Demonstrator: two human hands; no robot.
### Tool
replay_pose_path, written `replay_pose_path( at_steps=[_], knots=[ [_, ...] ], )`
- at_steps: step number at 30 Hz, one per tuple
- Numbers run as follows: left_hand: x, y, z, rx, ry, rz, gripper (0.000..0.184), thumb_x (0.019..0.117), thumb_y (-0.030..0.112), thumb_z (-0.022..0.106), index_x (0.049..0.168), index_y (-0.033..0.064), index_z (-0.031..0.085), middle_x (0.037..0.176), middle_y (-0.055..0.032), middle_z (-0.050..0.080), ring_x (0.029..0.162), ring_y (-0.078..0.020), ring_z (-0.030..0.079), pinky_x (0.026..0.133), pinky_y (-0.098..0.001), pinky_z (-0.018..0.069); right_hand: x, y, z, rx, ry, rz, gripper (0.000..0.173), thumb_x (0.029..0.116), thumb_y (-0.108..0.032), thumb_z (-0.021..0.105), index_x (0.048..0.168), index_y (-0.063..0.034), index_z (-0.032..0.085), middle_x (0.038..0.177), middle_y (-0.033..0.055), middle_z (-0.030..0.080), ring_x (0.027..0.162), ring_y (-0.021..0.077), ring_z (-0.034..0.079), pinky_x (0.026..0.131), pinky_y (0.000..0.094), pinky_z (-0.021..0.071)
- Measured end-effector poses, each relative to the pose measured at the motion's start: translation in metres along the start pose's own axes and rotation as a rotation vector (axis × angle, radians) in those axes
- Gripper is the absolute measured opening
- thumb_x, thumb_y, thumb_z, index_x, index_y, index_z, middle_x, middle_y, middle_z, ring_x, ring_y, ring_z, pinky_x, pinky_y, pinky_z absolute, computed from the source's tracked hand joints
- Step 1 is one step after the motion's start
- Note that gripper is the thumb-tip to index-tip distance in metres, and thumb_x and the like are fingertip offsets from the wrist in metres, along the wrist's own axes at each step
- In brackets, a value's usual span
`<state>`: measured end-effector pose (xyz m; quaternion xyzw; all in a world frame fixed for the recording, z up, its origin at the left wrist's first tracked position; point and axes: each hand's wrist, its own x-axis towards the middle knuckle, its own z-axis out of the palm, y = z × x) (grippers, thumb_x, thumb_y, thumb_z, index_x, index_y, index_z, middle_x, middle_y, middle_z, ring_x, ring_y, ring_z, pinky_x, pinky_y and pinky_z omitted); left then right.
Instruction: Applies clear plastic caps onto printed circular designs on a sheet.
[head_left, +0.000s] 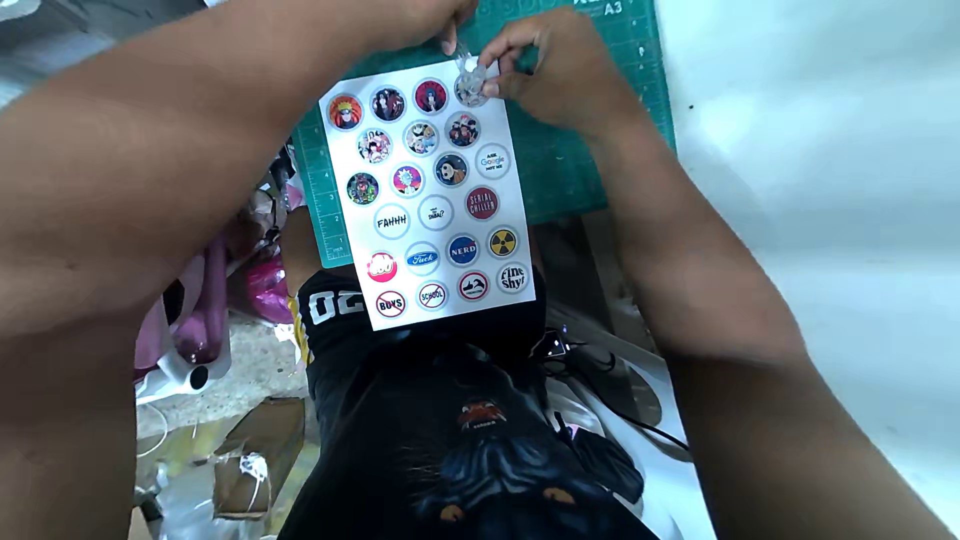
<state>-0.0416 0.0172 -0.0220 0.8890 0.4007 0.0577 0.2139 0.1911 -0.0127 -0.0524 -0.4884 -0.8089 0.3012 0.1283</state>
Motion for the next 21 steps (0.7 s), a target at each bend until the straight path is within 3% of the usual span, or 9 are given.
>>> replay_pose_path(
  at_steps=[3, 6, 9, 12, 15, 18, 21],
  knots=[
    [-0.007, 0.006, -0.001, 0.222, -0.067, 0.030, 0.024, 0.1034, 0.009, 0.058, 0.125, 0.0053, 0.067, 0.118, -0.0153, 0.069, 0.104, -0.0323, 0.068, 0.091, -0.0538, 0.0525, -0.001, 0.002, 0.003, 0.030, 0.019, 0.003, 0.035, 0.0927, -0.027, 0.077, 0.125, -0.0192, 0.066, 0.097, -0.0001, 0.070, 0.084, 0.0168, 0.068, 0.077, 0.0463, 0.0577],
    [-0.014, 0.020, 0.000, 0.168, -0.085, 0.060, 0.037, 0.0990, 0.024, 0.067, 0.135, 0.0149, 0.064, 0.134, -0.0120, 0.062, 0.120, -0.0323, 0.062, 0.100, -0.0575, 0.0489, -0.003, 0.000, 0.004, 0.034, 0.055, 0.046, 0.046, 0.0905, -0.029, 0.079, 0.131, -0.0173, 0.060, 0.099, -0.0006, 0.071, 0.084, 0.0168, 0.068, 0.077, 0.0445, 0.0583],
    [-0.017, 0.032, 0.008, 0.140, -0.065, 0.081, 0.030, 0.0998, 0.036, 0.066, 0.123, 0.0172, 0.069, 0.121, -0.0093, 0.068, 0.116, -0.0300, 0.064, 0.098, -0.0581, 0.0499, -0.008, 0.001, 0.006, 0.038, 0.093, 0.055, 0.046, 0.0901, -0.031, 0.080, 0.130, -0.0173, 0.061, 0.099, -0.0015, 0.070, 0.082, 0.0154, 0.068, 0.076, 0.0423, 0.0584],
    [-0.014, 0.035, 0.015, 0.201, -0.039, 0.084, 0.020, 0.1013, 0.029, 0.063, 0.110, 0.0156, 0.074, 0.113, -0.0100, 0.071, 0.117, -0.0340, 0.062, 0.101, -0.0591, 0.0463, -0.012, 0.009, 0.009, 0.114, 0.156, -0.001, 0.043, 0.0942, -0.032, 0.075, 0.132, -0.0160, 0.061, 0.101, -0.0005, 0.070, 0.081, 0.0124, 0.068, 0.071, 0.0341, 0.0592],
    [-0.013, 0.032, 0.019, 0.204, -0.012, 0.072, 0.019, 0.1037, 0.027, 0.058, 0.110, 0.0155, 0.073, 0.113, -0.0102, 0.070, 0.119, -0.0347, 0.060, 0.106, -0.0603, 0.0414, -0.019, 0.019, 0.010, 0.277, 0.266, -0.059, 0.037, 0.0993, -0.024, 0.068, 0.132, -0.0092, 0.062, 0.105, 0.0036, 0.070, 0.075, 0.0115, 0.067, 0.067, 0.0294, 0.0595],
    [-0.013, 0.030, 0.019, 0.161, -0.004, 0.028, 0.022, 0.1051, 0.026, 0.056, 0.115, 0.0129, 0.071, 0.117, -0.0123, 0.070, 0.118, -0.0334, 0.063, 0.103, -0.0590, 0.0464, -0.024, 0.021, 0.014, 0.302, 0.285, -0.080, 0.036, 0.0992, -0.023, 0.067, 0.132, -0.0092, 0.062, 0.105, 0.0025, 0.070, 0.068, 0.0094, 0.063, 0.061, 0.0277, 0.0561],
    [-0.013, 0.030, 0.012, 0.126, 0.013, -0.012, 0.024, 0.1065, 0.024, 0.053, 0.119, 0.0121, 0.069, 0.120, -0.0124, 0.069, 0.118, -0.0329, 0.064, 0.101, -0.0608, 0.0473, -0.027, 0.015, 0.016, 0.245, 0.258, -0.075, 0.039, 0.0982, -0.029, 0.069, 0.132, -0.0113, 0.062, 0.107, 0.0006, 0.071, 0.068, 0.0089, 0.064, 0.062, 0.0288, 0.0576]
  ],
)
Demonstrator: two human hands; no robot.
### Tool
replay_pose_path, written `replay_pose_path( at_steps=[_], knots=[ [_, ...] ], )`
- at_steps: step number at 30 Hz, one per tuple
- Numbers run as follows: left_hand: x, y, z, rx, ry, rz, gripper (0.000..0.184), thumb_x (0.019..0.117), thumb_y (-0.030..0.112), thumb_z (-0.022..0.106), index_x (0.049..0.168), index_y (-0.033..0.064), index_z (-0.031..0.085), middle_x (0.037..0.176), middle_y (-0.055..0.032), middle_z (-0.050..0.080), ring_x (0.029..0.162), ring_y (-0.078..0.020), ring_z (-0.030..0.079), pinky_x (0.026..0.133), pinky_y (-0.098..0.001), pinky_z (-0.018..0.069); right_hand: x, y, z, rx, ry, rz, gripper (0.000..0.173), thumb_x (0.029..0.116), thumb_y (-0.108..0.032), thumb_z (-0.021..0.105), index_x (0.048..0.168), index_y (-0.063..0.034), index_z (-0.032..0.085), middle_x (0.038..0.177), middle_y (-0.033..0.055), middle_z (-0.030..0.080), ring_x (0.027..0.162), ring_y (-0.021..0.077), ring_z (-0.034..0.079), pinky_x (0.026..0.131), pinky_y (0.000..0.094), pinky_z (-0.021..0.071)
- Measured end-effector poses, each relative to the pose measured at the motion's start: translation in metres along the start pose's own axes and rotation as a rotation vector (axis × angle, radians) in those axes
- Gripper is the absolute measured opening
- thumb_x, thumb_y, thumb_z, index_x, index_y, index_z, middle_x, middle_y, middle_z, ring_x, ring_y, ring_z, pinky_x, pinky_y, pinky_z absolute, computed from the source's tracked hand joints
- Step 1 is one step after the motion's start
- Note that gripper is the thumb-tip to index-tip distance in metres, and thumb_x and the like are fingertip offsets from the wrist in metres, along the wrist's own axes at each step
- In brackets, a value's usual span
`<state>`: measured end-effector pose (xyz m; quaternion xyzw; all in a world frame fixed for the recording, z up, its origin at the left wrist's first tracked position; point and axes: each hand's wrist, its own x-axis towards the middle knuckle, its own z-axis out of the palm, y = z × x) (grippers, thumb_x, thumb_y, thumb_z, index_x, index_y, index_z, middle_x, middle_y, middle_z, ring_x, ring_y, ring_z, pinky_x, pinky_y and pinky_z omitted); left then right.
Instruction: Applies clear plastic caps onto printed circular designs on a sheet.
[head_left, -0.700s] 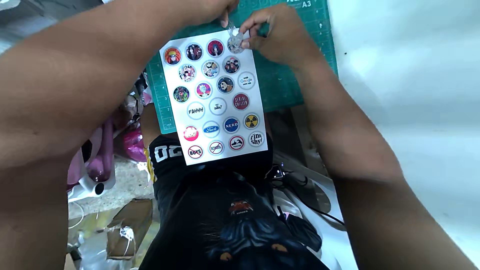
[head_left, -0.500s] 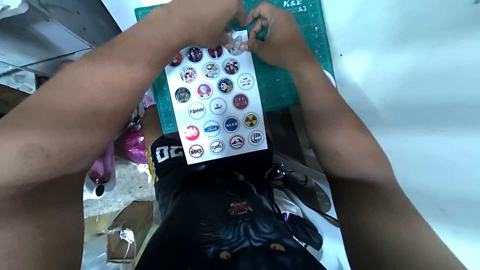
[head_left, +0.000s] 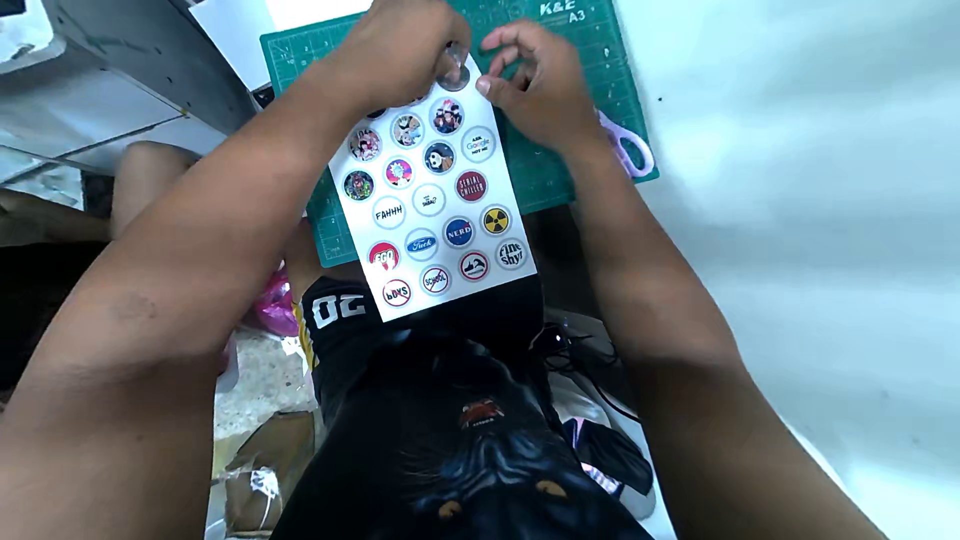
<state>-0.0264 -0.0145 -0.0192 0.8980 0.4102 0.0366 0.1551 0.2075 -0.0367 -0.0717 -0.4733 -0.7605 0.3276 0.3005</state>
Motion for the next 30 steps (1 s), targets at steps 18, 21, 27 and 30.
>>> replay_pose_path(
  at_steps=[18, 21, 27, 30],
  knots=[
    [-0.041, -0.006, 0.007, -0.333, 0.364, 0.064, 0.028, 0.1039, 0.037, 0.060, 0.118, 0.0182, 0.076, 0.121, -0.0005, 0.073, 0.119, -0.0102, 0.065, 0.109, -0.0366, 0.0482, -0.014, -0.033, 0.006, 0.083, -0.068, 0.190, 0.038, 0.0957, -0.018, 0.073, 0.131, -0.0092, 0.061, 0.091, 0.0046, 0.075, 0.074, 0.0121, 0.071, 0.072, 0.0319, 0.0609],
    [-0.046, -0.003, 0.000, -0.460, 0.454, 0.000, 0.026, 0.1021, 0.037, 0.063, 0.115, 0.0181, 0.077, 0.113, 0.0019, 0.074, 0.110, -0.0045, 0.066, 0.103, -0.0309, 0.0510, -0.014, -0.037, 0.009, 0.041, -0.082, 0.223, 0.038, 0.0954, -0.018, 0.074, 0.131, -0.0114, 0.062, 0.090, 0.0038, 0.076, 0.074, 0.0124, 0.072, 0.072, 0.0336, 0.0614],
    [-0.051, -0.007, -0.006, -0.447, 0.533, -0.100, 0.031, 0.1049, 0.036, 0.058, 0.113, 0.0114, 0.073, 0.109, -0.0006, 0.073, 0.108, -0.0070, 0.067, 0.100, -0.0310, 0.0536, -0.014, -0.041, 0.014, -0.182, -0.048, 0.186, 0.040, 0.0948, -0.020, 0.072, 0.133, -0.0145, 0.062, 0.098, 0.0039, 0.073, 0.082, 0.0181, 0.071, 0.076, 0.0437, 0.0607],
    [-0.062, 0.004, -0.010, -0.560, 0.579, -0.226, 0.033, 0.1100, 0.030, 0.047, 0.110, 0.0033, 0.067, 0.090, -0.0041, 0.067, 0.076, -0.0079, 0.065, 0.073, -0.0285, 0.0572, -0.013, -0.044, 0.017, -0.301, -0.018, 0.156, 0.045, 0.0926, -0.022, 0.074, 0.135, -0.0152, 0.062, 0.107, 0.0057, 0.072, 0.094, 0.0235, 0.070, 0.083, 0.0497, 0.0586]
  ],
)
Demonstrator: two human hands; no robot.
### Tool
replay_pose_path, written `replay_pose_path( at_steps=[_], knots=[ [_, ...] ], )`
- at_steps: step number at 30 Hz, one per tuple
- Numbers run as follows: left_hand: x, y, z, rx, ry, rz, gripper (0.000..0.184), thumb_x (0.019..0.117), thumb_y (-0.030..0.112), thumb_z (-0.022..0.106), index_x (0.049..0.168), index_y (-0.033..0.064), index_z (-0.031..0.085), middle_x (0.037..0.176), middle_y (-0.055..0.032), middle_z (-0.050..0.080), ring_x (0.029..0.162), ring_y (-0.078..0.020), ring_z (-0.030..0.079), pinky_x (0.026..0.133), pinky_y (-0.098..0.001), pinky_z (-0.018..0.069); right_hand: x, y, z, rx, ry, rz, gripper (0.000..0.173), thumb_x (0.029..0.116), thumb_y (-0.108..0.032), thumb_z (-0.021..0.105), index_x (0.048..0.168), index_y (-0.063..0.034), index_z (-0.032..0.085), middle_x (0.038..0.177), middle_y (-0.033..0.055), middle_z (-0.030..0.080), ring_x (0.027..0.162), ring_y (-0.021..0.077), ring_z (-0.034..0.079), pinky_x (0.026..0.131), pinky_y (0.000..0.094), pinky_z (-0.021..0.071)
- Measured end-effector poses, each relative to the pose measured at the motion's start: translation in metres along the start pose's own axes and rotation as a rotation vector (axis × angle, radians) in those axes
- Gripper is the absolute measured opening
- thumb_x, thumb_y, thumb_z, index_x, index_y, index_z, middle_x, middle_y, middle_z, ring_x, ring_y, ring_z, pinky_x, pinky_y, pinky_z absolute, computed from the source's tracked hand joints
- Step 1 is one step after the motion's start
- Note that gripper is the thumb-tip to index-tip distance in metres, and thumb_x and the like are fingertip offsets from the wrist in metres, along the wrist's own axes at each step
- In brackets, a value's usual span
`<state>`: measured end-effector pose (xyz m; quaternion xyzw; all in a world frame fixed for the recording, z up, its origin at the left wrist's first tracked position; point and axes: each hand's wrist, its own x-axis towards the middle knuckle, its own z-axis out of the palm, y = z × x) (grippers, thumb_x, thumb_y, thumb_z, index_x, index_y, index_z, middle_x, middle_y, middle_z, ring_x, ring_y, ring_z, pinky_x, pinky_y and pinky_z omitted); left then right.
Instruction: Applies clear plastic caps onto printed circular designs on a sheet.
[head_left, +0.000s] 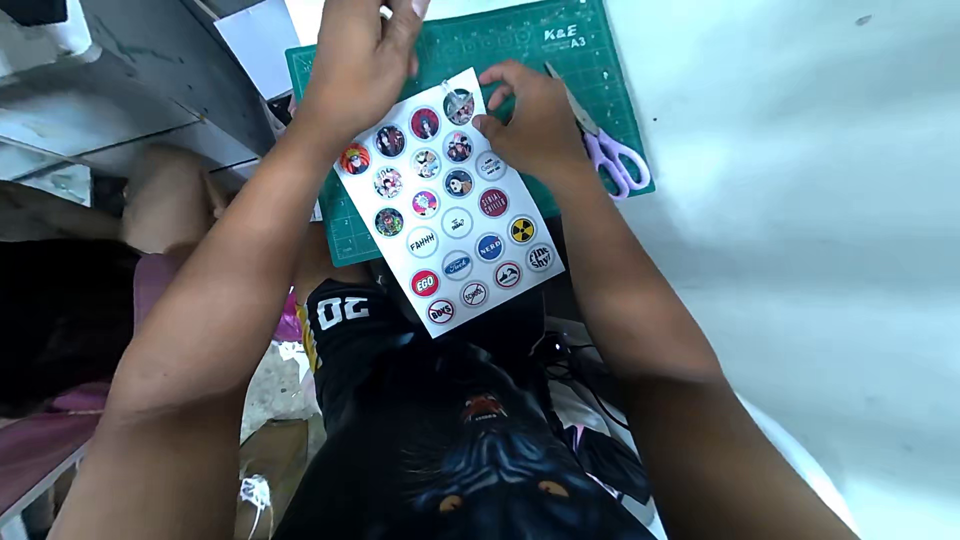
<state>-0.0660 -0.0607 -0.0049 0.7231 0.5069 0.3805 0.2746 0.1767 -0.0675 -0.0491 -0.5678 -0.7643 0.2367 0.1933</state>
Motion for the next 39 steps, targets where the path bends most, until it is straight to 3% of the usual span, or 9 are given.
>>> replay_pose_path(
  at_steps=[2, 4, 10, 16, 21, 26, 28, 33, 39],
  knots=[
    [-0.009, 0.002, 0.001, 0.010, -0.024, -0.117, 0.038, 0.1122, 0.034, 0.036, 0.119, 0.0068, 0.063, 0.090, -0.0035, 0.062, 0.065, -0.0100, 0.058, 0.062, -0.0311, 0.0538, 0.001, -0.002, 0.000, -0.035, 0.012, -0.020, 0.046, 0.0915, -0.022, 0.074, 0.136, -0.0172, 0.063, 0.117, 0.0080, 0.067, 0.104, 0.0254, 0.066, 0.089, 0.0494, 0.0564],
    [-0.017, 0.001, 0.003, 0.124, -0.094, -0.190, 0.041, 0.1113, 0.038, 0.034, 0.124, 0.0088, 0.060, 0.091, -0.0074, 0.063, 0.074, -0.0185, 0.061, 0.070, -0.0425, 0.0530, 0.003, -0.005, -0.001, -0.031, 0.029, -0.058, 0.046, 0.0903, -0.019, 0.073, 0.136, -0.0184, 0.063, 0.124, 0.0092, 0.062, 0.101, 0.0222, 0.066, 0.082, 0.0422, 0.0591],
    [-0.028, -0.021, 0.014, 0.350, -0.212, -0.332, 0.044, 0.0993, 0.040, 0.064, 0.128, 0.0073, 0.062, 0.104, -0.0158, 0.070, 0.093, -0.0308, 0.070, 0.084, -0.0560, 0.0557, 0.013, -0.022, -0.002, 0.018, 0.086, -0.110, 0.031, 0.0956, -0.032, 0.066, 0.120, -0.0135, 0.071, 0.126, 0.0104, 0.061, 0.093, 0.0188, 0.066, 0.077, 0.0382, 0.0585],
    [-0.018, -0.023, 0.018, 0.344, -0.249, -0.375, 0.025, 0.0974, 0.035, 0.065, 0.105, 0.0118, 0.072, 0.094, -0.0110, 0.071, 0.088, -0.0278, 0.070, 0.079, -0.0560, 0.0554, 0.033, -0.043, 0.005, -0.207, -0.045, -0.043, 0.031, 0.0880, -0.044, 0.074, 0.100, -0.0146, 0.078, 0.129, 0.0086, 0.061, 0.119, 0.0253, 0.060, 0.095, 0.0482, 0.0536],
    [-0.013, -0.020, 0.020, 0.341, -0.220, -0.385, 0.034, 0.0923, 0.038, 0.073, 0.115, 0.0131, 0.069, 0.095, -0.0098, 0.069, 0.088, -0.0281, 0.067, 0.079, -0.0549, 0.0545, 0.033, -0.047, 0.005, -0.210, -0.122, -0.047, 0.015, 0.0916, -0.029, 0.074, 0.098, -0.0157, 0.079, 0.112, 0.0090, 0.069, 0.108, 0.0269, 0.065, 0.091, 0.0524, 0.0540],
    [-0.012, -0.016, 0.024, 0.386, -0.228, -0.364, 0.051, 0.0867, 0.044, 0.080, 0.125, 0.0134, 0.065, 0.104, -0.0134, 0.070, 0.095, -0.0320, 0.068, 0.083, -0.0575, 0.0546, 0.028, -0.032, -0.005, -0.099, -0.133, -0.018, 0.032, 0.0903, -0.033, 0.078, 0.115, -0.0127, 0.073, 0.104, 0.0089, 0.071, 0.096, 0.0271, 0.068, 0.086, 0.0549, 0.0552],
    [-0.012, -0.015, 0.026, 0.417, -0.243, -0.359, 0.053, 0.0859, 0.043, 0.081, 0.126, 0.0130, 0.064, 0.110, -0.0145, 0.069, 0.102, -0.0340, 0.068, 0.087, -0.0592, 0.0545, 0.025, -0.028, -0.007, -0.101, -0.160, 0.005, 0.024, 0.0911, -0.027, 0.077, 0.110, -0.0118, 0.074, 0.100, 0.0086, 0.073, 0.092, 0.0262, 0.070, 0.084, 0.0540, 0.0570],
    [-0.016, -0.014, 0.031, 0.442, -0.247, -0.306, 0.048, 0.0878, 0.043, 0.079, 0.123, 0.0118, 0.068, 0.121, -0.0172, 0.065, 0.116, -0.0355, 0.063, 0.095, -0.0583, 0.0523, 0.021, -0.013, -0.021, 0.069, -0.144, -0.057, 0.020, 0.0974, -0.027, 0.071, 0.106, -0.0095, 0.074, 0.093, 0.0061, 0.073, 0.083, 0.0174, 0.070, 0.081, 0.0428, 0.0589],
    [-0.020, -0.019, 0.029, 0.352, -0.253, -0.241, 0.030, 0.0920, 0.036, 0.075, 0.111, 0.0128, 0.073, 0.115, -0.0117, 0.067, 0.108, -0.0282, 0.065, 0.094, -0.0543, 0.0533, 0.016, 0.008, -0.030, 0.561, -0.163, 0.002, 0.020, 0.1038, -0.023, 0.063, 0.110, -0.0052, 0.068, 0.092, 0.0044, 0.070, 0.080, 0.0116, 0.068, 0.077, 0.0317, 0.0596]
  ],
)
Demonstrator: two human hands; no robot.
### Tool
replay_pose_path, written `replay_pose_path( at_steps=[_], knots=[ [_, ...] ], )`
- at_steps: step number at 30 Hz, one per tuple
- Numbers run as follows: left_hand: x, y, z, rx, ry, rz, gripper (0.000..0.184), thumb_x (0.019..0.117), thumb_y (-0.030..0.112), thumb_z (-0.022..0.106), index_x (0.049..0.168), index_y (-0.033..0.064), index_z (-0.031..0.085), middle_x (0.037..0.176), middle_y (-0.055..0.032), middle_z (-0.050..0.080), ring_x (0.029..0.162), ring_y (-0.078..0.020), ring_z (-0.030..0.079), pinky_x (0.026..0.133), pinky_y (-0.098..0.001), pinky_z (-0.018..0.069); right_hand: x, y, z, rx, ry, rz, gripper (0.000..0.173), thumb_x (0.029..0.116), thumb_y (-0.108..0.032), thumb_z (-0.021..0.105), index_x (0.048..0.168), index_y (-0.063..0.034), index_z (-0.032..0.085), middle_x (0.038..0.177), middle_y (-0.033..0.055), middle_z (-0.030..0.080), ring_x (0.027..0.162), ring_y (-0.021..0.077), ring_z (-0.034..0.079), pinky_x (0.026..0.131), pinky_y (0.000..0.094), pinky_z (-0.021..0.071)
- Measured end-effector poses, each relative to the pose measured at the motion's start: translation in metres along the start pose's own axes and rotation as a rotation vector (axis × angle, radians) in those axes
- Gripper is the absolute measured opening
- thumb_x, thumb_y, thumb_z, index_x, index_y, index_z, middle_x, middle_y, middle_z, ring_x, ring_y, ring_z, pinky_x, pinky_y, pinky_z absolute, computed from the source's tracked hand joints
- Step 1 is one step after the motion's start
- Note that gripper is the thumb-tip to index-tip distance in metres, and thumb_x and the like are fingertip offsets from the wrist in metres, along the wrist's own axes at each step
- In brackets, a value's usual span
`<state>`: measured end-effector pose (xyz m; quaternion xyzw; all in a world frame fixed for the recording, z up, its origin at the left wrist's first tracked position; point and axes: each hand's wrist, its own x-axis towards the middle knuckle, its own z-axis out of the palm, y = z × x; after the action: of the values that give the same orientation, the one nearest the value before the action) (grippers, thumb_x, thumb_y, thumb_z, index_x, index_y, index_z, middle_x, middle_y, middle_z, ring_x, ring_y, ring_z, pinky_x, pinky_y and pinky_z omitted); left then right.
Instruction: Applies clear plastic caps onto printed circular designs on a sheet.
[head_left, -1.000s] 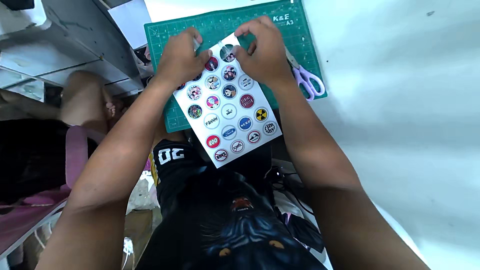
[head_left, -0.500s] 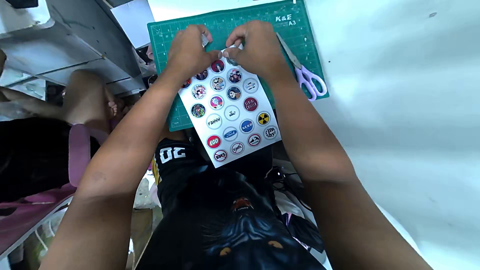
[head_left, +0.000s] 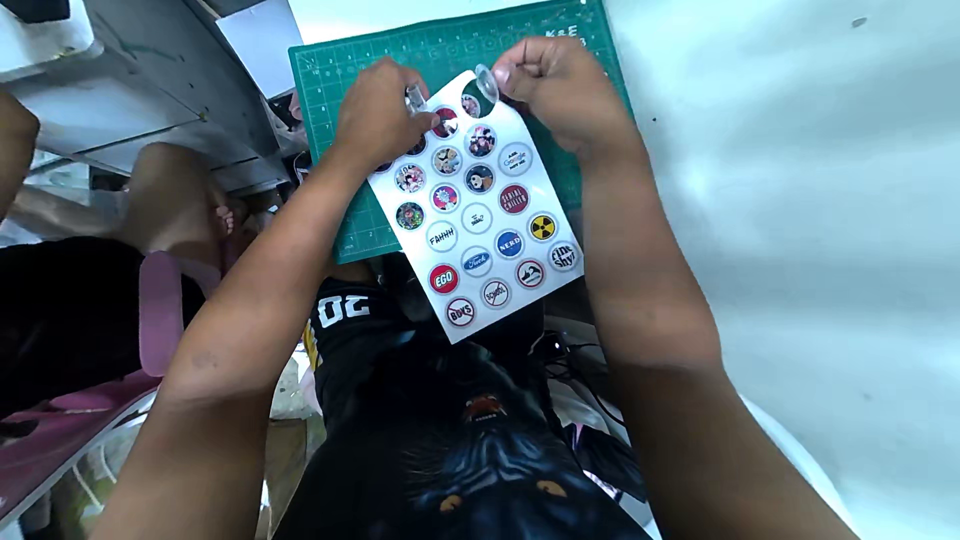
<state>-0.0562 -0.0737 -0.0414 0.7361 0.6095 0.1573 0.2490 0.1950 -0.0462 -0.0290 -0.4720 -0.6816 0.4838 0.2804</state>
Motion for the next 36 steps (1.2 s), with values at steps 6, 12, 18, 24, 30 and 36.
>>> replay_pose_path(
  at_steps=[6, 12, 18, 24, 30, 36],
  knots=[
    [-0.009, -0.007, -0.010, -0.053, -0.050, -0.004, 0.022, 0.0927, 0.030, 0.076, 0.105, 0.0121, 0.072, 0.094, -0.0093, 0.072, 0.087, -0.0254, 0.069, 0.081, -0.0535, 0.0560, -0.003, 0.016, -0.005, 0.491, -0.005, -0.063, 0.022, 0.1090, -0.019, 0.047, 0.115, -0.0078, 0.065, 0.117, 0.0056, 0.069, 0.111, 0.0181, 0.066, 0.098, 0.0404, 0.0555],
    [-0.047, -0.032, -0.047, -0.167, -0.059, 0.120, 0.016, 0.0928, 0.022, 0.076, 0.101, 0.0092, 0.072, 0.090, -0.0074, 0.071, 0.080, -0.0183, 0.068, 0.076, -0.0464, 0.0575, 0.002, 0.017, -0.022, 0.802, 0.042, 0.103, 0.048, 0.1049, -0.027, 0.015, 0.109, -0.0162, 0.062, 0.096, 0.0011, 0.071, 0.086, 0.0152, 0.068, 0.074, 0.0328, 0.0560],
    [-0.104, -0.055, -0.086, -0.289, 0.049, 0.077, 0.013, 0.0897, 0.015, 0.076, 0.101, 0.0113, 0.070, 0.080, 0.0035, 0.068, 0.061, 0.0000, 0.062, 0.057, -0.0204, 0.0553, 0.012, 0.005, -0.006, -0.245, -0.010, -0.030, 0.030, 0.0936, -0.036, 0.075, 0.102, -0.0071, 0.070, 0.076, 0.0024, 0.063, 0.062, 0.0130, 0.057, 0.062, 0.0364, 0.0519],
    [-0.104, -0.063, -0.091, -0.256, 0.075, -0.022, 0.015, 0.0903, 0.014, 0.078, 0.103, 0.0116, 0.070, 0.082, 0.0011, 0.069, 0.062, -0.0032, 0.062, 0.059, -0.0242, 0.0562, 0.031, 0.000, 0.015, -0.661, -0.034, 0.036, 0.057, 0.0784, -0.045, 0.089, 0.121, -0.0130, 0.069, 0.089, 0.0095, 0.069, 0.084, 0.0313, 0.067, 0.078, 0.0607, 0.0550],
    [-0.072, -0.064, -0.084, -0.149, 0.048, 0.018, 0.019, 0.0907, 0.021, 0.079, 0.104, 0.0100, 0.071, 0.086, -0.0061, 0.070, 0.071, -0.0145, 0.065, 0.068, -0.0422, 0.0570, 0.036, -0.002, -0.007, -0.709, 0.044, 0.120, 0.050, 0.0829, -0.041, 0.085, 0.121, -0.0117, 0.070, 0.099, 0.0139, 0.071, 0.095, 0.0370, 0.068, 0.084, 0.0667, 0.0524],
    [-0.015, -0.039, -0.073, 0.058, -0.026, 0.020, 0.024, 0.0912, 0.029, 0.078, 0.108, 0.0132, 0.072, 0.097, -0.0126, 0.072, 0.088, -0.0304, 0.069, 0.081, -0.0612, 0.0537, 0.040, 0.008, -0.032, -0.710, 0.119, 0.182, 0.050, 0.0825, -0.044, 0.084, 0.118, -0.0115, 0.072, 0.098, 0.0138, 0.072, 0.096, 0.0371, 0.068, 0.086, 0.0666, 0.0524]
  ],
)
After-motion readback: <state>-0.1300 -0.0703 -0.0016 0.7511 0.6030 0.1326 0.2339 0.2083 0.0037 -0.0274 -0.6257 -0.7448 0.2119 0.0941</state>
